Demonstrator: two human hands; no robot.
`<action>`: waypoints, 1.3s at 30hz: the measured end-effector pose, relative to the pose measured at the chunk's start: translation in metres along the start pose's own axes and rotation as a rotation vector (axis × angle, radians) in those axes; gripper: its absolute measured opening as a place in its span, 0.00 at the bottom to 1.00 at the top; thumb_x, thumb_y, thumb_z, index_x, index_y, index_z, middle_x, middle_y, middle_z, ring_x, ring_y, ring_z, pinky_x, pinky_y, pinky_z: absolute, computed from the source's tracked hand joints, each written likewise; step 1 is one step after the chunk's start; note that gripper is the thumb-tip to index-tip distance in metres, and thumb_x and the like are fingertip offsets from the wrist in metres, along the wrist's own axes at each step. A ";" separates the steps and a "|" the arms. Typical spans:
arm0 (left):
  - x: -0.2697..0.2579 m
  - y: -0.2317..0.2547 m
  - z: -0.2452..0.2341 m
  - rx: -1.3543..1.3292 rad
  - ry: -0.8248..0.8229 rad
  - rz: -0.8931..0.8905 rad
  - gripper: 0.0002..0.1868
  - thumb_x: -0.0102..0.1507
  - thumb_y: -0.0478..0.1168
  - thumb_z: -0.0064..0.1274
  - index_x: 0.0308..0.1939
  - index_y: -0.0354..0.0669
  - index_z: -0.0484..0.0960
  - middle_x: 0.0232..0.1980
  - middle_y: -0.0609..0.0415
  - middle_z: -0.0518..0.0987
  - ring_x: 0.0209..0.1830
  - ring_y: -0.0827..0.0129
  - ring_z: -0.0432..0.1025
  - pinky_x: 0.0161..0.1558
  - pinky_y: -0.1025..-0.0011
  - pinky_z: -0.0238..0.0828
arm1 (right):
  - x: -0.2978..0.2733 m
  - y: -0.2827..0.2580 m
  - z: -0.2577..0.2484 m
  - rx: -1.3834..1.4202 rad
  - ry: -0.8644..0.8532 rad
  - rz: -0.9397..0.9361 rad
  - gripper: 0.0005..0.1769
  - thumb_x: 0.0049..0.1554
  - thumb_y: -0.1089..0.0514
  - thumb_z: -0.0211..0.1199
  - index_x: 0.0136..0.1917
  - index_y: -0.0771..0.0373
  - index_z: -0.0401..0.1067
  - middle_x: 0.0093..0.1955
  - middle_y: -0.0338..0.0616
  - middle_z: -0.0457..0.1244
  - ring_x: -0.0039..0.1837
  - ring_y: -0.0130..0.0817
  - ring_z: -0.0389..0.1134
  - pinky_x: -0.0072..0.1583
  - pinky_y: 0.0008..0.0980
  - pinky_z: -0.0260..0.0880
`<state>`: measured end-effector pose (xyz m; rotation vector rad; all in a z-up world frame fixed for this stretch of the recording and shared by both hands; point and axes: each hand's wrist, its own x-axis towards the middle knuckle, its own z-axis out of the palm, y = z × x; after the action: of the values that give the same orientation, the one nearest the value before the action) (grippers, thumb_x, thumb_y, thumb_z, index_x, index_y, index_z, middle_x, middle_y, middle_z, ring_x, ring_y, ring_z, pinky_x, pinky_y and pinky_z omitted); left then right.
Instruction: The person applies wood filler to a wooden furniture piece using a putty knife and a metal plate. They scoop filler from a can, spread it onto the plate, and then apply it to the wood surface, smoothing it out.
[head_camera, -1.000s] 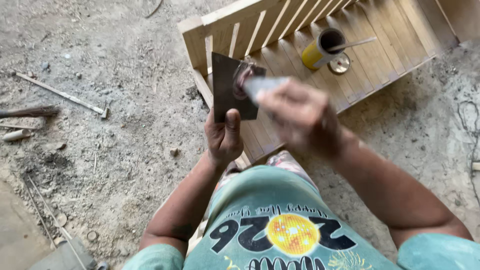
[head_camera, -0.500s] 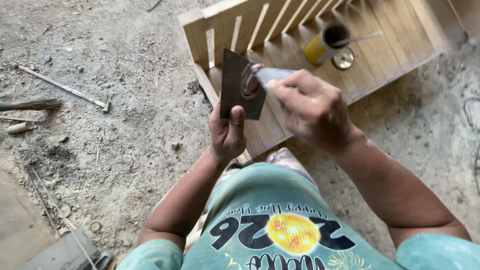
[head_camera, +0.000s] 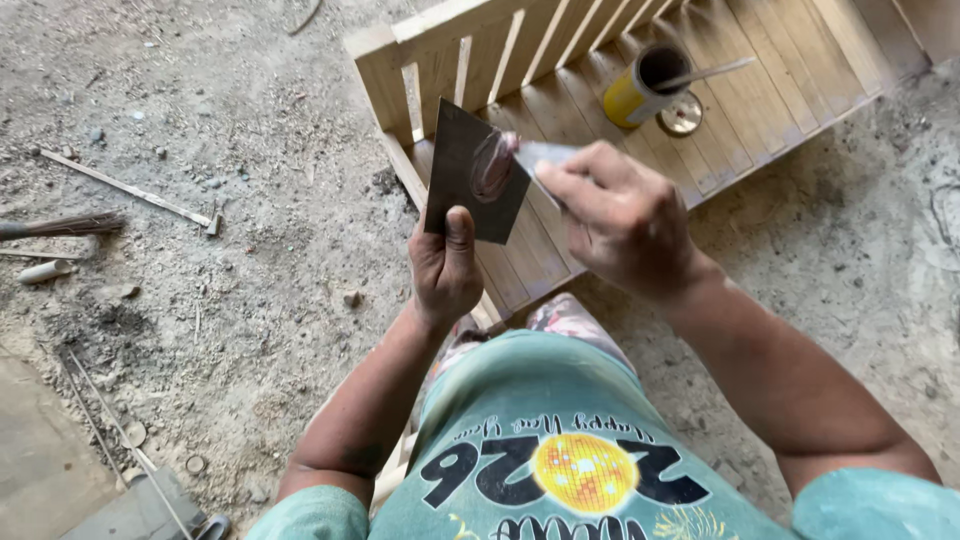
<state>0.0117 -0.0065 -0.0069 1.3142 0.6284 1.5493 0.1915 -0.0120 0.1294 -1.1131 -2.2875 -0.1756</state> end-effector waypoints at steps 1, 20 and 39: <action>-0.003 0.000 0.001 0.000 0.010 -0.009 0.23 0.80 0.44 0.38 0.73 0.31 0.67 0.63 0.51 0.77 0.60 0.72 0.70 0.62 0.76 0.67 | -0.004 -0.001 0.001 0.079 0.018 -0.020 0.13 0.56 0.71 0.64 0.55 0.68 0.78 0.47 0.49 0.69 0.45 0.41 0.72 0.44 0.34 0.76; 0.021 -0.042 0.079 -0.381 0.605 0.264 0.13 0.80 0.42 0.42 0.62 0.34 0.70 0.57 0.47 0.76 0.56 0.65 0.72 0.64 0.65 0.72 | -0.069 0.113 0.023 0.617 0.151 0.011 0.13 0.59 0.75 0.66 0.56 0.68 0.79 0.54 0.48 0.66 0.51 0.30 0.68 0.52 0.27 0.71; 0.055 -0.031 0.007 -0.541 0.395 0.190 0.15 0.78 0.44 0.43 0.61 0.35 0.69 0.57 0.46 0.77 0.56 0.64 0.73 0.62 0.63 0.73 | -0.065 0.063 0.050 0.409 0.121 0.171 0.13 0.54 0.76 0.64 0.51 0.68 0.80 0.50 0.47 0.65 0.47 0.36 0.70 0.48 0.33 0.73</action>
<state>0.0320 0.0535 -0.0075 0.6791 0.2857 1.9829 0.2481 0.0019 0.0438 -1.0413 -1.9905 0.2735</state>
